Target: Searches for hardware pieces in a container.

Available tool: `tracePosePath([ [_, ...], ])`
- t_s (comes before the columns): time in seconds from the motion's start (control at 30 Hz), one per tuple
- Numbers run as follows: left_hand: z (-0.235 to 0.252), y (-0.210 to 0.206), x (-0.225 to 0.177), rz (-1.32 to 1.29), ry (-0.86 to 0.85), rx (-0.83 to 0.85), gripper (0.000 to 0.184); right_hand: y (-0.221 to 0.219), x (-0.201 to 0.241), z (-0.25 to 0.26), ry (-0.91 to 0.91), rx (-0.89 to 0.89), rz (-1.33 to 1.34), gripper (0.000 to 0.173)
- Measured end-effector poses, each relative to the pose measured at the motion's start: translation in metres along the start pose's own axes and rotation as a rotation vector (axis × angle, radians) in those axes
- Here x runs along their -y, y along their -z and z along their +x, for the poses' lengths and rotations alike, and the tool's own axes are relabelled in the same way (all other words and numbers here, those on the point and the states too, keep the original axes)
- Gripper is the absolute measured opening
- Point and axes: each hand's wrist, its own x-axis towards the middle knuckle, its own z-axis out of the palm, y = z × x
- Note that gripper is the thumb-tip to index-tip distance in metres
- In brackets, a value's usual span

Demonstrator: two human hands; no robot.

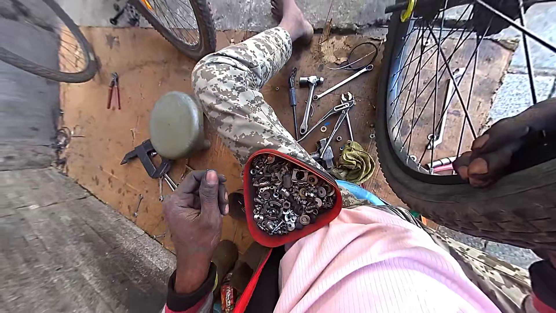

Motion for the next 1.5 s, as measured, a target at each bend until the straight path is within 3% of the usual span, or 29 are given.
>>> tracePosePath([
  [0.03,0.001,-0.001,-0.001,-0.010,-0.006,0.008,0.025,-0.074,0.017,0.018,-0.101,-0.504,0.022,0.024],
  [0.07,0.002,-0.001,-0.001,-0.034,-0.010,0.021,0.023,-0.102,0.032,0.029,-0.213,-0.534,-0.009,0.027],
  [0.1,0.003,-0.002,-0.002,-0.067,-0.013,0.042,0.021,-0.106,0.038,0.032,-0.266,-0.450,-0.015,0.027],
  [0.2,0.009,-0.002,-0.004,-0.140,-0.025,0.118,0.016,-0.073,0.022,0.024,-0.179,-0.196,-0.002,0.020],
  [0.3,0.012,-0.001,-0.008,-0.155,0.004,0.148,0.019,-0.079,0.014,0.024,-0.154,-0.398,0.000,0.028],
  [0.33,0.013,-0.001,-0.010,-0.155,0.017,0.163,0.021,-0.044,-0.003,0.018,-0.082,-0.183,0.080,0.024],
  [0.37,0.014,-0.001,-0.012,-0.159,0.030,0.183,0.022,0.011,-0.024,0.020,-0.011,0.211,0.096,0.018],
  [0.4,0.016,-0.002,-0.013,-0.166,0.040,0.201,0.023,0.029,-0.032,0.022,0.019,0.326,0.079,0.020],
  [0.43,0.017,-0.003,-0.014,-0.160,0.050,0.208,0.025,0.009,-0.024,0.018,-0.018,0.161,0.066,0.016],
  [0.47,0.018,-0.005,-0.015,-0.130,0.050,0.208,0.027,-0.040,-0.005,0.016,-0.084,-0.194,0.033,0.023],
  [0.5,0.018,-0.007,-0.016,-0.066,0.033,0.201,0.029,-0.061,0.008,0.019,-0.149,-0.277,-0.033,0.026],
  [0.63,0.015,-0.021,-0.014,0.466,-0.214,0.148,0.023,-0.019,-0.003,0.018,-0.088,-0.030,-0.118,0.001],
  [0.77,0.001,-0.038,-0.014,0.738,-0.222,0.245,0.032,-0.008,-0.013,0.018,-0.006,0.015,-0.105,0.018],
  [0.87,-0.007,-0.040,-0.018,0.844,-0.140,0.393,0.043,-0.002,-0.019,0.019,0.014,0.016,-0.107,0.019],
  [0.93,-0.008,-0.034,-0.023,0.853,-0.146,0.452,0.039,0.006,-0.025,0.019,0.021,0.031,-0.120,0.020],
  [1.0,-0.005,-0.029,-0.025,0.820,-0.157,0.404,0.033,0.012,-0.029,0.018,0.036,0.038,-0.131,0.019],
  [1.07,-0.001,-0.032,-0.023,0.805,-0.132,0.344,0.041,0.008,-0.027,0.018,0.040,0.028,-0.145,0.017],
  [1.13,0.002,-0.036,-0.023,0.847,-0.082,0.388,0.054,-0.010,-0.015,0.018,0.000,-0.020,-0.134,0.005],
  [1.17,0.001,-0.038,-0.023,0.867,-0.074,0.435,0.057,-0.027,-0.006,0.020,-0.035,-0.083,-0.119,0.011],
  [1.23,-0.001,-0.036,-0.020,0.855,-0.115,0.485,0.045,-0.054,0.011,0.028,-0.118,-0.181,-0.101,0.023],
  [1.37,-0.003,-0.022,-0.015,0.778,-0.178,0.483,0.032,-0.040,0.006,0.025,-0.073,-0.083,-0.074,0.014],
  [1.5,-0.004,-0.032,-0.019,0.778,-0.142,0.475,0.053,-0.043,0.002,0.025,-0.069,-0.159,-0.074,0.018],
])
